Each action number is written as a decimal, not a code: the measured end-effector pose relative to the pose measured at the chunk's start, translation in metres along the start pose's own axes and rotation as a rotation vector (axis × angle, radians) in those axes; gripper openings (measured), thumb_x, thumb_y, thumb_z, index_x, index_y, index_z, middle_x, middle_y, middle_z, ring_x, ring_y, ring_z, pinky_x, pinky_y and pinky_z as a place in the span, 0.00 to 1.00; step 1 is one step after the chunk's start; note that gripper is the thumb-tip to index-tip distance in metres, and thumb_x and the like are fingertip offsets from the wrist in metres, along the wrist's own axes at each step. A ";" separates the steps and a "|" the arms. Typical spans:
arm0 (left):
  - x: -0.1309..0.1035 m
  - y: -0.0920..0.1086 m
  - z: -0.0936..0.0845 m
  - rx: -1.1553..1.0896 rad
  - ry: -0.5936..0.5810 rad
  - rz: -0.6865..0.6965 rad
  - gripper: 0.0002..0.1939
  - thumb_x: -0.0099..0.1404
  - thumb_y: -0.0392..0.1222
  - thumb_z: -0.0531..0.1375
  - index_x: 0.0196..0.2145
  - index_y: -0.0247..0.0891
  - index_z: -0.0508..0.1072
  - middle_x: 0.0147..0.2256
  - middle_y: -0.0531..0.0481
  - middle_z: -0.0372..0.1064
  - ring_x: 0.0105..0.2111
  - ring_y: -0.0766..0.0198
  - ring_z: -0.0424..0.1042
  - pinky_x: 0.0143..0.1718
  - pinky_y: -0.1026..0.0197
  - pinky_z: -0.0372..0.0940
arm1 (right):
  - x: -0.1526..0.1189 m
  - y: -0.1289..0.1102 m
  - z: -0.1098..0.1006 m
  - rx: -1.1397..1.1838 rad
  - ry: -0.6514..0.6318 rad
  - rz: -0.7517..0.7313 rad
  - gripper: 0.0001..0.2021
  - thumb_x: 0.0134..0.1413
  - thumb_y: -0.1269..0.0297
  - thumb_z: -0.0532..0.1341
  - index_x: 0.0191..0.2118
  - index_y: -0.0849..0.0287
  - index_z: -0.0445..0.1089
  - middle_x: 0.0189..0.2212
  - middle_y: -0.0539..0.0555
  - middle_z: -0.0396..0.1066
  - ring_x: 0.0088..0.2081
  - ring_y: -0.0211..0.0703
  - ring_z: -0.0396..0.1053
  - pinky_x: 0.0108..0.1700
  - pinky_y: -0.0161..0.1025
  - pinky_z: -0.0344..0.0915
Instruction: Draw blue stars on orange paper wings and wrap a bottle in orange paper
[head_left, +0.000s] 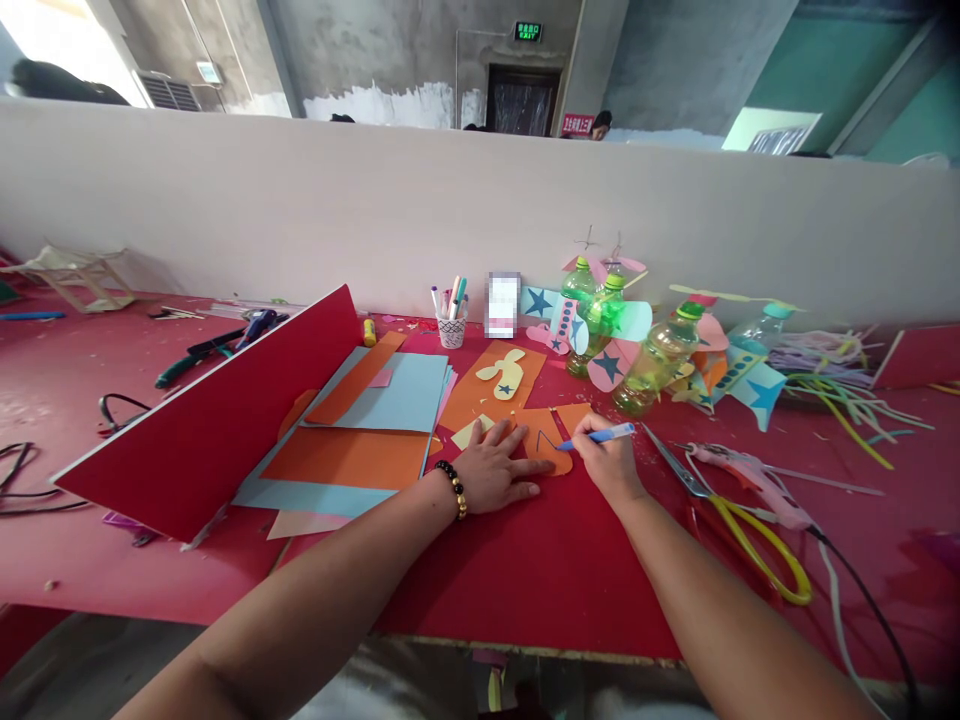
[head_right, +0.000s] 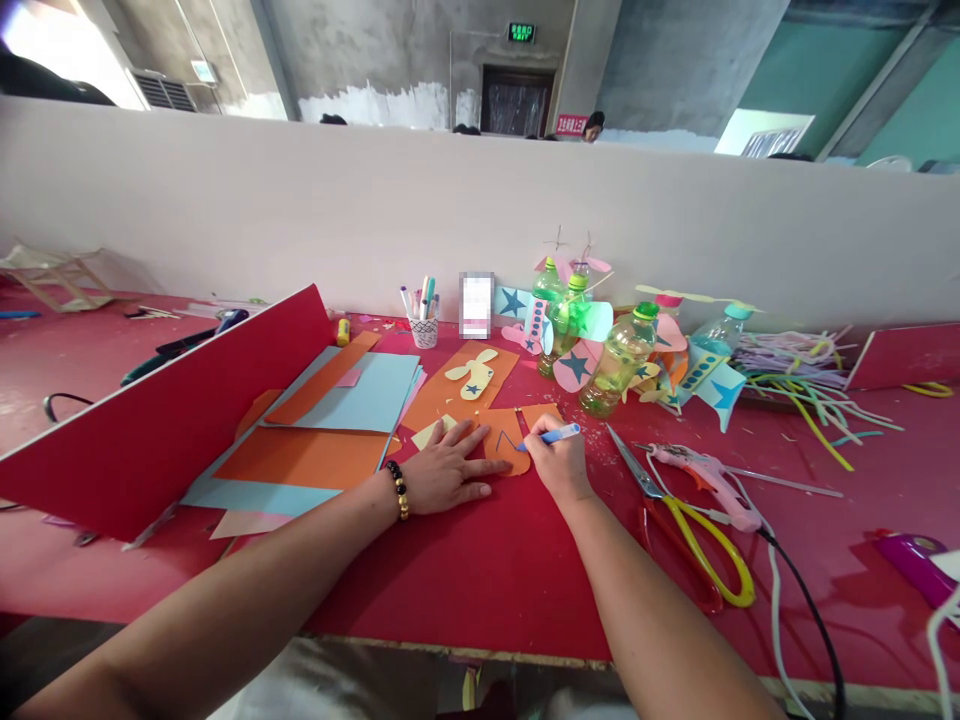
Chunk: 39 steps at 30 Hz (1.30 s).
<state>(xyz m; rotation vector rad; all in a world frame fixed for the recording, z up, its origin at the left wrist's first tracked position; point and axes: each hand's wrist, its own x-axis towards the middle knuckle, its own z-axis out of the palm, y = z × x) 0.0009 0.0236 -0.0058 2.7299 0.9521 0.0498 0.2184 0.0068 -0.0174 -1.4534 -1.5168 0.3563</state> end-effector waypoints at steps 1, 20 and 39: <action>0.000 0.000 0.000 0.001 0.001 0.000 0.26 0.68 0.65 0.42 0.61 0.64 0.56 0.67 0.49 0.39 0.65 0.38 0.36 0.57 0.27 0.32 | 0.000 0.000 0.000 0.001 0.003 0.000 0.08 0.44 0.69 0.56 0.19 0.56 0.57 0.16 0.46 0.57 0.23 0.38 0.58 0.28 0.35 0.55; -0.001 0.002 -0.002 0.013 0.010 0.012 0.25 0.68 0.64 0.42 0.61 0.64 0.56 0.67 0.49 0.39 0.65 0.39 0.37 0.56 0.26 0.34 | -0.002 -0.011 0.012 0.024 -0.171 -0.059 0.09 0.56 0.59 0.56 0.28 0.56 0.65 0.23 0.49 0.70 0.28 0.41 0.68 0.32 0.36 0.61; -0.001 0.000 0.002 0.034 0.031 0.023 0.25 0.68 0.64 0.42 0.61 0.65 0.56 0.67 0.48 0.39 0.64 0.38 0.39 0.56 0.26 0.35 | -0.002 -0.009 0.015 0.033 -0.231 -0.046 0.07 0.55 0.60 0.56 0.29 0.55 0.65 0.23 0.49 0.70 0.27 0.41 0.68 0.30 0.35 0.61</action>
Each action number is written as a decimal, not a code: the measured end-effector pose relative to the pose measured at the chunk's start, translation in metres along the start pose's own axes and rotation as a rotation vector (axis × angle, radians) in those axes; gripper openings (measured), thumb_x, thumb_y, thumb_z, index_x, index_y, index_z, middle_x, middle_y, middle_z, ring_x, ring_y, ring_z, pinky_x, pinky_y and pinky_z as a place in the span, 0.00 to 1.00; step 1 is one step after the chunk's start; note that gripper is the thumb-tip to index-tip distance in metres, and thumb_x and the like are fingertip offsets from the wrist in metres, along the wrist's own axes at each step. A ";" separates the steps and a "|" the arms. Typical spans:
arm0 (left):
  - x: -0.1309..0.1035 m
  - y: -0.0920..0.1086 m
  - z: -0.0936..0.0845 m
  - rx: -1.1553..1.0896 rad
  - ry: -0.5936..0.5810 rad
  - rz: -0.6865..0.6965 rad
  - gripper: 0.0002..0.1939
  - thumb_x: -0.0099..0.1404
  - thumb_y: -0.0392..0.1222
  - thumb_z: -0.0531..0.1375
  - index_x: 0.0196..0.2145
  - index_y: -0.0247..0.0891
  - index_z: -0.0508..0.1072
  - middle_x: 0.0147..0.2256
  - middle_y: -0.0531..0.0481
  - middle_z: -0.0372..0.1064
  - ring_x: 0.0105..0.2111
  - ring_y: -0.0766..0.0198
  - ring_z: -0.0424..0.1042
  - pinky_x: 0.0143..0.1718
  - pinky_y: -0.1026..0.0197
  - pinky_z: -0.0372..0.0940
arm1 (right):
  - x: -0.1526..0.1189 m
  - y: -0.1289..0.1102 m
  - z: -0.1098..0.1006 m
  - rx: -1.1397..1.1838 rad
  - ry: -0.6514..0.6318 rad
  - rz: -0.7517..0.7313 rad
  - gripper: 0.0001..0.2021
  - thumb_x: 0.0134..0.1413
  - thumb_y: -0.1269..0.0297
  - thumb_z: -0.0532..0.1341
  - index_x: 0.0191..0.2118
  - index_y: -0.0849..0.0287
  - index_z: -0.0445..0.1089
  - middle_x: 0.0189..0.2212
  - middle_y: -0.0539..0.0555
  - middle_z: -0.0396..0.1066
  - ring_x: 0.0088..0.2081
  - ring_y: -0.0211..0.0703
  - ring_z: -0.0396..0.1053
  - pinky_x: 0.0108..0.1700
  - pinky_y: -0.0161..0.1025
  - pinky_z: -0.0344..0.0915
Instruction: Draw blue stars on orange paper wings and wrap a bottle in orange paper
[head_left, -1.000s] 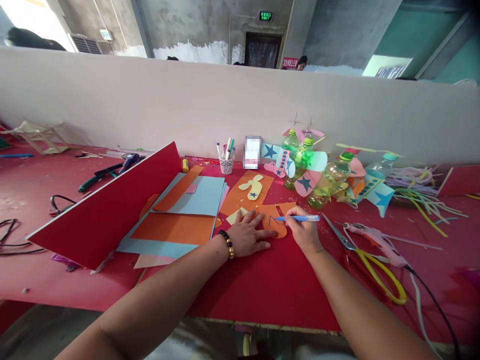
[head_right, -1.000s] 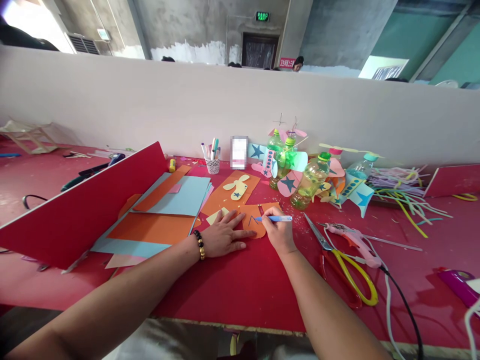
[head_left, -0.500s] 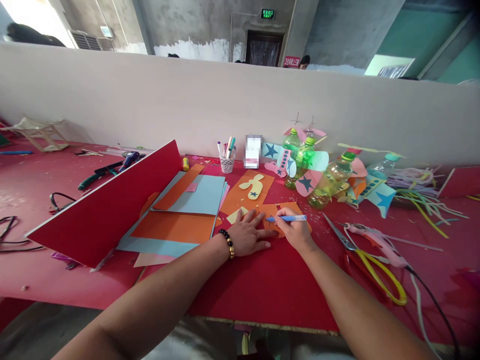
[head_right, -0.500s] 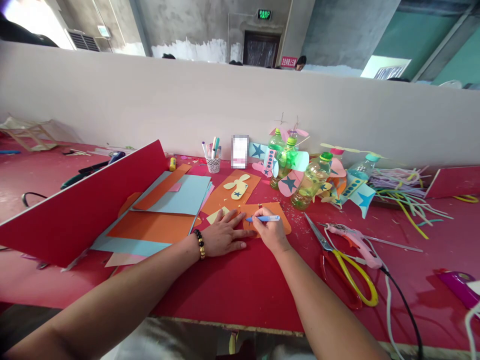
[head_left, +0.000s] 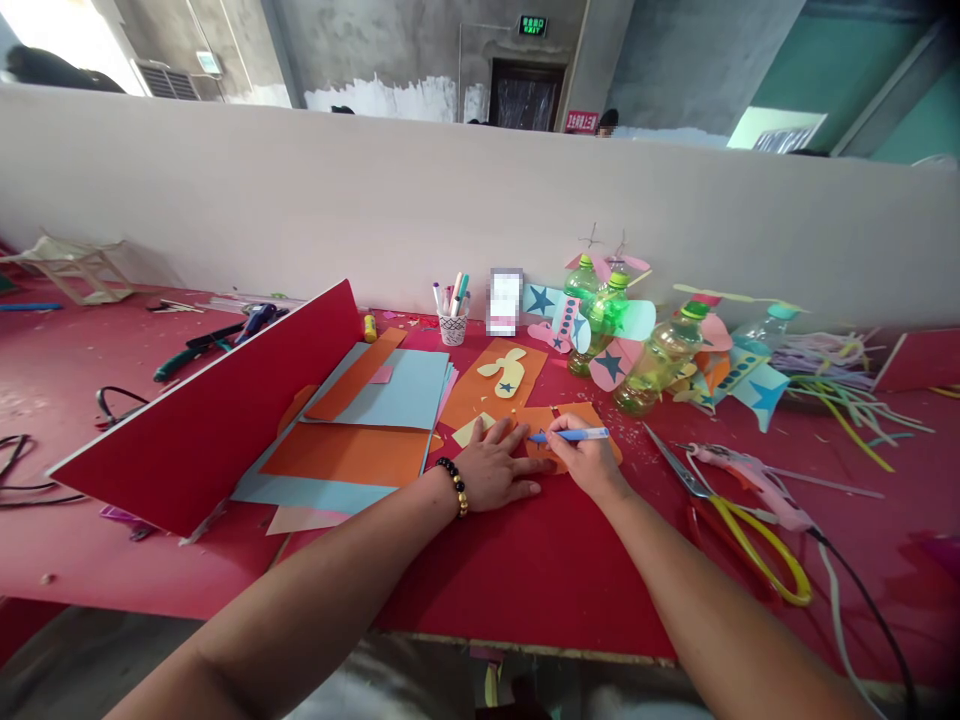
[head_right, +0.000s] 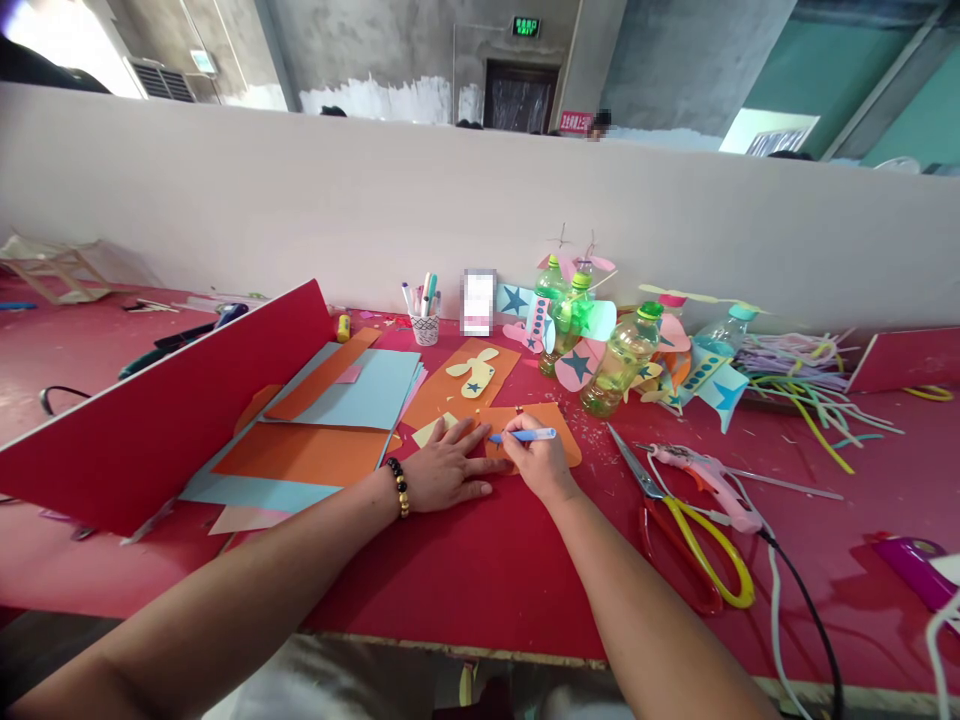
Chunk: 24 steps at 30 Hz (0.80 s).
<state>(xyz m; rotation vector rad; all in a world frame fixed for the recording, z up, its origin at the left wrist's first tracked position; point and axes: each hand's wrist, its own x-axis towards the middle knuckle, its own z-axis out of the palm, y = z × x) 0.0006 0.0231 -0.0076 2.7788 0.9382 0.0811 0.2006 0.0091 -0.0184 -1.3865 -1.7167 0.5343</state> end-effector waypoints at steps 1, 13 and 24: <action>0.000 0.000 0.000 -0.001 -0.001 0.000 0.25 0.68 0.64 0.42 0.61 0.65 0.56 0.67 0.48 0.39 0.65 0.38 0.39 0.56 0.26 0.35 | 0.000 -0.001 0.000 0.000 0.009 0.006 0.07 0.55 0.60 0.56 0.29 0.55 0.65 0.23 0.49 0.71 0.27 0.41 0.68 0.30 0.35 0.61; 0.000 0.002 -0.004 -0.019 -0.025 -0.017 0.25 0.68 0.64 0.42 0.61 0.64 0.56 0.67 0.49 0.39 0.65 0.39 0.38 0.57 0.27 0.34 | 0.001 0.010 -0.009 -0.052 0.197 0.135 0.07 0.50 0.61 0.58 0.25 0.56 0.65 0.20 0.49 0.70 0.25 0.42 0.68 0.31 0.36 0.61; 0.000 0.002 -0.004 -0.025 -0.030 -0.021 0.25 0.68 0.64 0.42 0.61 0.64 0.57 0.67 0.48 0.39 0.65 0.38 0.37 0.56 0.26 0.33 | 0.000 0.017 -0.017 -0.092 0.314 0.216 0.06 0.47 0.61 0.59 0.25 0.57 0.66 0.19 0.51 0.71 0.22 0.43 0.66 0.27 0.37 0.59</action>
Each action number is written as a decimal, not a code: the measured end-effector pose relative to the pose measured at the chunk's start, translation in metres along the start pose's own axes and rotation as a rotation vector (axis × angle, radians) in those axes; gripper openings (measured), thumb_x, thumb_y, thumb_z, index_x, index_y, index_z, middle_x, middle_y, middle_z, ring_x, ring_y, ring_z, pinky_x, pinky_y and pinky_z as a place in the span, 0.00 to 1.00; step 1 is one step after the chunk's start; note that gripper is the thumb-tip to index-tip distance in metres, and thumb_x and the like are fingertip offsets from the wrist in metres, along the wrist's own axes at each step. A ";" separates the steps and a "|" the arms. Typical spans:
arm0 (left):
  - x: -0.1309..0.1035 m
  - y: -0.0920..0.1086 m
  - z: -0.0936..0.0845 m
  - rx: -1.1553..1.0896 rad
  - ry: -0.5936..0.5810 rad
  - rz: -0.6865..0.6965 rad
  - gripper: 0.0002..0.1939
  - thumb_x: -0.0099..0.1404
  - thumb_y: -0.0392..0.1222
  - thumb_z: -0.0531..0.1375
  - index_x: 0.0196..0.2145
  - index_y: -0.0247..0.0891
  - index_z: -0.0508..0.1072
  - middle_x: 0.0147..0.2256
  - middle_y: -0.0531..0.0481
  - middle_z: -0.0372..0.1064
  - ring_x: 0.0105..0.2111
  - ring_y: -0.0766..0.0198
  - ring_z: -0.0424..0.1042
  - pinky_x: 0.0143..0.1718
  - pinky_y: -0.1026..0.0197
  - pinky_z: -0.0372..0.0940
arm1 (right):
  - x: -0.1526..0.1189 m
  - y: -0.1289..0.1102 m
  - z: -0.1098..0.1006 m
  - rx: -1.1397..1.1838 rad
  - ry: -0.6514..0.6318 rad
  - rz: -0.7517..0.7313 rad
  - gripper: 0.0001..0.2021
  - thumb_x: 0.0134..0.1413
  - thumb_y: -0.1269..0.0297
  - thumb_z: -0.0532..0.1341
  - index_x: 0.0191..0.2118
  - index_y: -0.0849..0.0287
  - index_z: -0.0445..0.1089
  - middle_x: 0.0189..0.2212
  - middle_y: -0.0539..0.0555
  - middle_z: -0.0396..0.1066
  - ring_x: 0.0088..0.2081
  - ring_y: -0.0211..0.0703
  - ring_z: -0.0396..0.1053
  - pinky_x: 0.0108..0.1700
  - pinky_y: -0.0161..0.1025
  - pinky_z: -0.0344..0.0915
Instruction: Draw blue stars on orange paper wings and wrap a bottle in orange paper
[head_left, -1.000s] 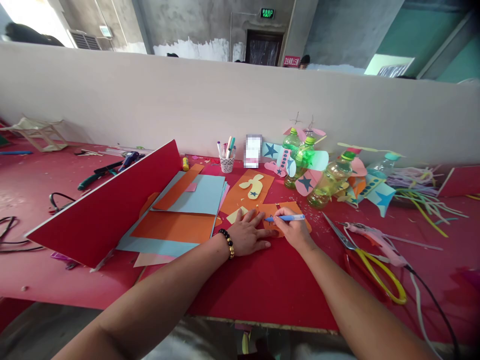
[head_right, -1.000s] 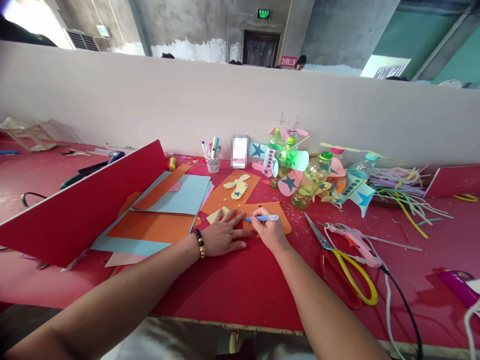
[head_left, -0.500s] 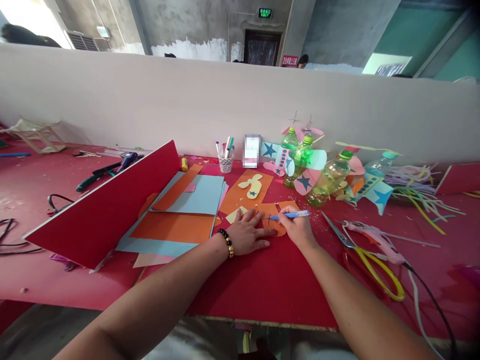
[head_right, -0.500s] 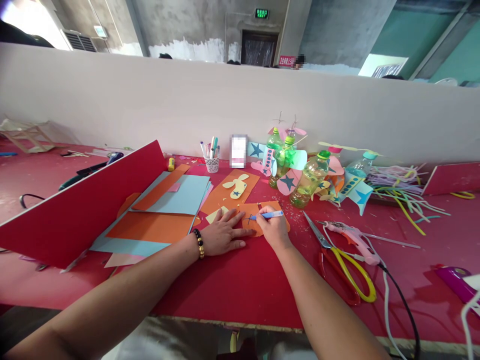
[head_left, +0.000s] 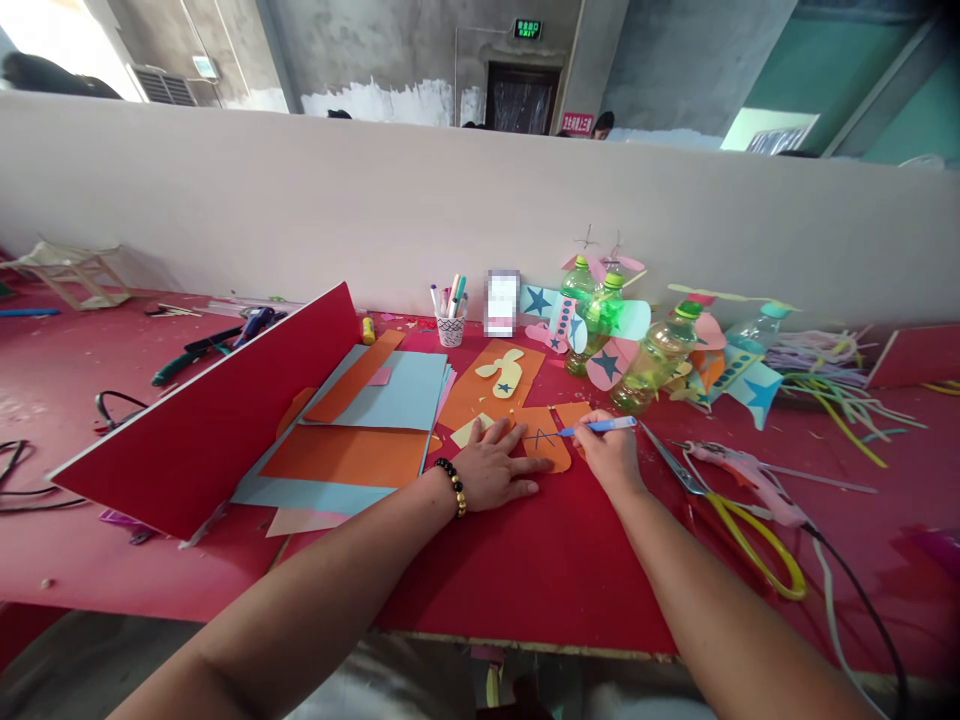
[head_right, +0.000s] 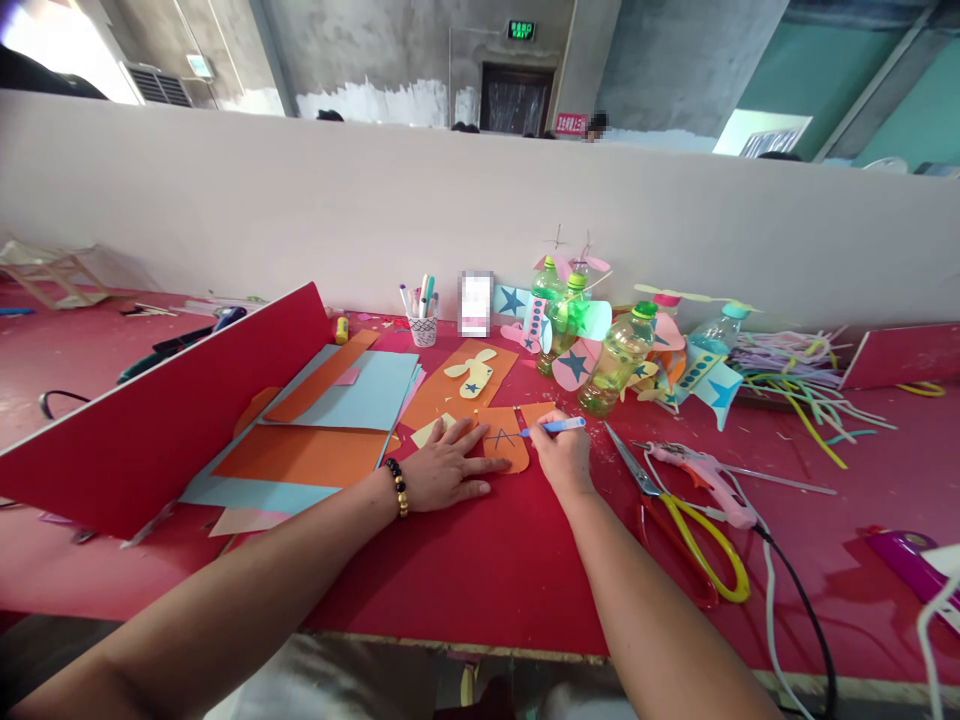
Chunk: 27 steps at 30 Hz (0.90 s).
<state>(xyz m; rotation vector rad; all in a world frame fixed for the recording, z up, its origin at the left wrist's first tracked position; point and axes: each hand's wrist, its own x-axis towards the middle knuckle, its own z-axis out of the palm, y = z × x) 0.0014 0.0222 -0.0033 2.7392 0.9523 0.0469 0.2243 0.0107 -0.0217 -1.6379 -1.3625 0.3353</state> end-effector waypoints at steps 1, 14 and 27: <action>0.000 0.000 0.000 0.001 0.001 0.001 0.25 0.68 0.64 0.42 0.61 0.64 0.57 0.67 0.48 0.39 0.65 0.38 0.38 0.56 0.26 0.34 | 0.000 0.000 0.000 -0.001 0.003 -0.001 0.06 0.47 0.61 0.59 0.25 0.57 0.66 0.19 0.51 0.71 0.23 0.43 0.67 0.28 0.37 0.59; 0.001 0.000 0.001 -0.011 0.007 0.006 0.25 0.68 0.64 0.43 0.61 0.64 0.56 0.67 0.49 0.39 0.65 0.38 0.37 0.57 0.27 0.33 | -0.004 -0.008 0.000 0.161 -0.011 -0.048 0.06 0.50 0.62 0.58 0.26 0.56 0.64 0.19 0.48 0.69 0.24 0.41 0.67 0.30 0.36 0.62; 0.000 -0.002 0.001 -0.005 0.012 0.024 0.25 0.68 0.64 0.42 0.61 0.64 0.57 0.67 0.50 0.38 0.65 0.38 0.37 0.56 0.26 0.34 | -0.008 -0.016 0.003 0.163 -0.263 -0.142 0.08 0.53 0.59 0.58 0.28 0.55 0.65 0.23 0.49 0.71 0.29 0.43 0.70 0.33 0.37 0.64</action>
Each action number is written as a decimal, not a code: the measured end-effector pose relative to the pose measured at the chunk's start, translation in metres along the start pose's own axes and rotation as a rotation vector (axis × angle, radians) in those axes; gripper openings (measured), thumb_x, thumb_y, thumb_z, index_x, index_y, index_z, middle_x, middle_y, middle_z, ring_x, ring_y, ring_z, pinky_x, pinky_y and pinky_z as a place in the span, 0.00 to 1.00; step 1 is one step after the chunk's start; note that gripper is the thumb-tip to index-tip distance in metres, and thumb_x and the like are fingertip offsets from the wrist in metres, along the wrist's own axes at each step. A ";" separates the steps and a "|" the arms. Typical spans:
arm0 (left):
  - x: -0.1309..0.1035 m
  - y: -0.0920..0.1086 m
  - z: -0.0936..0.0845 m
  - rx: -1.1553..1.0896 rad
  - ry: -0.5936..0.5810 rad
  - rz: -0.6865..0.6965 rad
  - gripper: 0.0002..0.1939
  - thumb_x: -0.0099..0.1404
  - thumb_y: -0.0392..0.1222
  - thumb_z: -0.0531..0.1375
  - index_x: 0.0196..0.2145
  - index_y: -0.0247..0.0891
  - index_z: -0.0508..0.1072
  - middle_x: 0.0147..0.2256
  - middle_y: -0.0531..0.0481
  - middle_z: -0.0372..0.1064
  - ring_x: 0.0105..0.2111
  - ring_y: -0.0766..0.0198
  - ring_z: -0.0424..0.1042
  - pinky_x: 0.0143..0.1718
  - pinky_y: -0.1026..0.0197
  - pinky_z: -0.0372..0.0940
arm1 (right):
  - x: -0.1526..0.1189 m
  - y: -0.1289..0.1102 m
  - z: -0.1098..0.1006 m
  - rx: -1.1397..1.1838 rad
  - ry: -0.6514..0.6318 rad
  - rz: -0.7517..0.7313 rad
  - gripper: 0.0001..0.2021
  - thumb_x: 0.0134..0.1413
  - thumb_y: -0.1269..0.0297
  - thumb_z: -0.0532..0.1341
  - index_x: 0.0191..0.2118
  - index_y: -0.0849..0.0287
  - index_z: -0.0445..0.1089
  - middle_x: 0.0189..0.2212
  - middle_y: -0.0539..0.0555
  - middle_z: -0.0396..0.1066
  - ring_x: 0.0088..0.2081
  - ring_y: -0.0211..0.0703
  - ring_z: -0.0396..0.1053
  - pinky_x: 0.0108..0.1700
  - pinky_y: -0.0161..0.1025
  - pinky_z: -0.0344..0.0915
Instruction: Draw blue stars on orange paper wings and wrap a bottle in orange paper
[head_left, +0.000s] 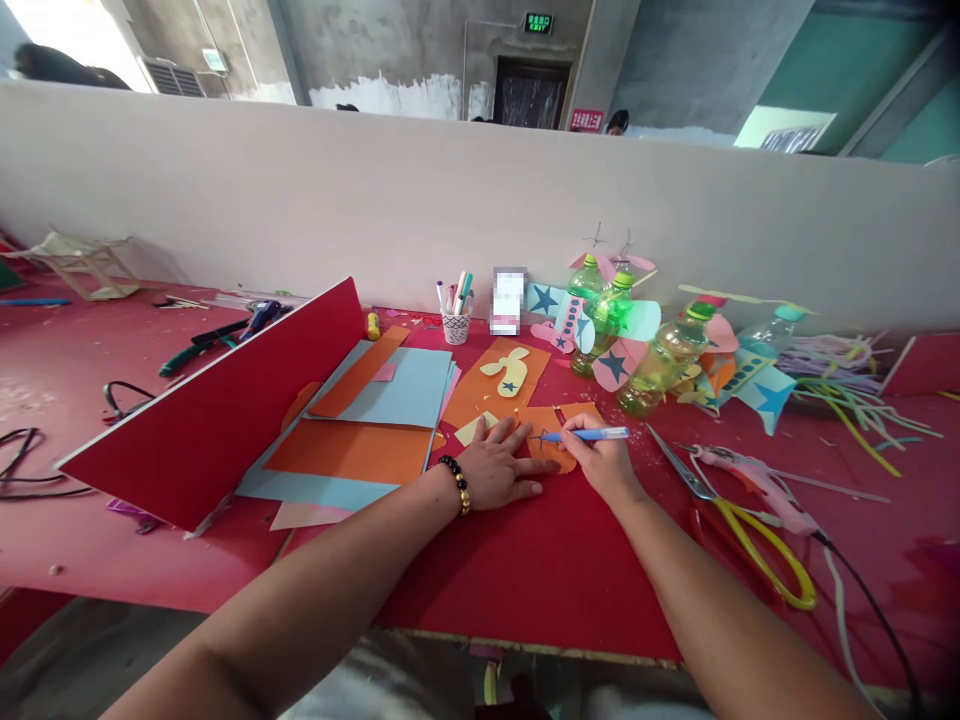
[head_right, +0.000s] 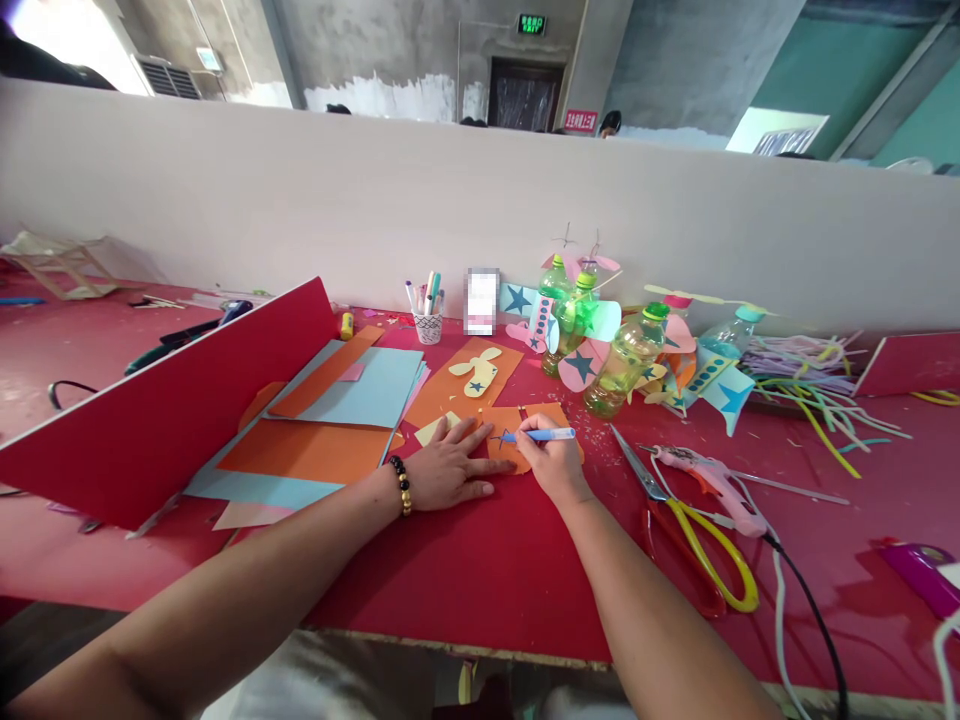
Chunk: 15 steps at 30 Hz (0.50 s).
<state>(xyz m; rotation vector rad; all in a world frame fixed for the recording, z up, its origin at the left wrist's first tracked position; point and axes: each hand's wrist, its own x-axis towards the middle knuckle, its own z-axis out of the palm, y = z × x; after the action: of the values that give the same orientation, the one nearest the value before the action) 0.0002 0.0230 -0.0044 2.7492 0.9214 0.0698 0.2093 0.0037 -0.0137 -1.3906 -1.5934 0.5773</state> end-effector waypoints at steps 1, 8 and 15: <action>0.000 0.000 0.000 -0.002 -0.001 -0.002 0.25 0.68 0.64 0.42 0.61 0.64 0.57 0.67 0.50 0.38 0.65 0.38 0.37 0.56 0.26 0.34 | 0.000 0.000 0.001 -0.002 -0.013 -0.013 0.08 0.54 0.58 0.58 0.28 0.55 0.65 0.23 0.50 0.71 0.30 0.44 0.71 0.33 0.38 0.64; 0.000 0.001 -0.001 0.001 -0.013 -0.014 0.26 0.68 0.64 0.42 0.61 0.63 0.57 0.67 0.48 0.39 0.65 0.38 0.38 0.57 0.27 0.34 | 0.002 0.001 0.008 0.021 -0.073 -0.024 0.07 0.55 0.58 0.57 0.31 0.55 0.66 0.25 0.50 0.73 0.29 0.44 0.71 0.32 0.37 0.64; 0.000 0.000 0.001 0.000 -0.001 -0.012 0.25 0.68 0.64 0.42 0.61 0.65 0.56 0.67 0.51 0.39 0.65 0.39 0.38 0.57 0.27 0.34 | 0.003 -0.003 0.006 0.002 -0.034 0.000 0.08 0.54 0.59 0.58 0.29 0.55 0.65 0.23 0.50 0.71 0.29 0.44 0.71 0.33 0.38 0.64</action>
<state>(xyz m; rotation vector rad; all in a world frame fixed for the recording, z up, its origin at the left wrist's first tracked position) 0.0004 0.0229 -0.0056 2.7431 0.9369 0.0663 0.2027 0.0067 -0.0132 -1.3862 -1.6197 0.6055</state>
